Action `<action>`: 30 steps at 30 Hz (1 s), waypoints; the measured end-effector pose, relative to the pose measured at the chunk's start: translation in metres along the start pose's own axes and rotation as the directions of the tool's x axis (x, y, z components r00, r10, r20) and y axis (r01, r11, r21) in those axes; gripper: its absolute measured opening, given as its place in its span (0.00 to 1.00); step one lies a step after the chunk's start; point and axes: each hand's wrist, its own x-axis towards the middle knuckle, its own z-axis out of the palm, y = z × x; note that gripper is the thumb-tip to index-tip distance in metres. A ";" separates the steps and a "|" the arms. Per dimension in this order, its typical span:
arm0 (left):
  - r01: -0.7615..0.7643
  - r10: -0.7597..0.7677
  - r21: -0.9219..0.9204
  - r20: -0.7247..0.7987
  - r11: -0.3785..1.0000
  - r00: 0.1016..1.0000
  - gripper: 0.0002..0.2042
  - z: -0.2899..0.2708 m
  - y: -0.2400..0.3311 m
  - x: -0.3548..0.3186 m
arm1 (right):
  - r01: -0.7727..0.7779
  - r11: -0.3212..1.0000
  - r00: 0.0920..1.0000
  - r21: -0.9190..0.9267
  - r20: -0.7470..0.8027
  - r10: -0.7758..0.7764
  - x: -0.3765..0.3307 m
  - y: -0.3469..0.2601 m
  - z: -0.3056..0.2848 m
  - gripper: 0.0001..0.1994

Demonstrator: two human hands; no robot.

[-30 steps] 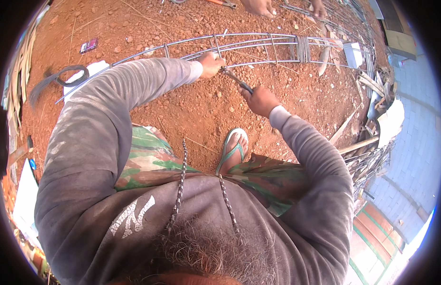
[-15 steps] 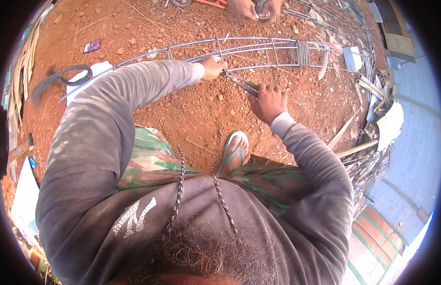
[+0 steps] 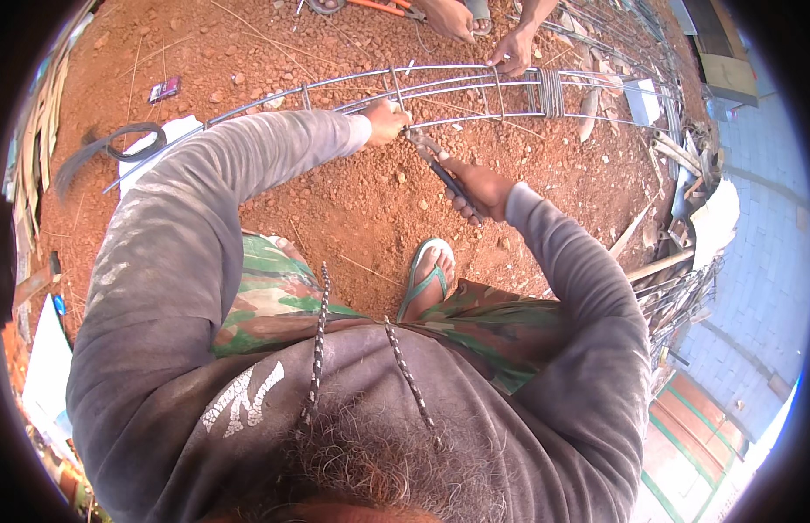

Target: The person assembles a metal reinforcement frame by tying together steel rods and wire using pliers and their hands, while another person assists.

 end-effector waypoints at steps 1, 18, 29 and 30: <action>0.003 -0.003 0.002 0.003 1.000 1.000 0.19 0.000 0.000 -0.001 | -0.002 1.000 1.000 0.004 0.003 0.002 -0.002 0.001 0.002 0.39; -0.064 0.064 0.004 0.079 0.998 0.995 0.19 -0.009 0.015 -0.018 | -0.289 0.384 0.629 -0.877 -0.477 -0.614 -0.008 0.003 0.029 0.25; -0.305 0.283 0.196 0.128 0.932 0.950 0.17 -0.009 -0.002 0.000 | 0.320 0.804 0.802 -0.501 -0.308 -0.512 -0.016 0.010 0.032 0.19; -0.213 0.200 0.092 0.125 0.973 0.972 0.17 -0.005 0.001 -0.002 | 0.261 0.877 0.874 -0.405 -0.286 -0.392 -0.016 0.008 0.024 0.20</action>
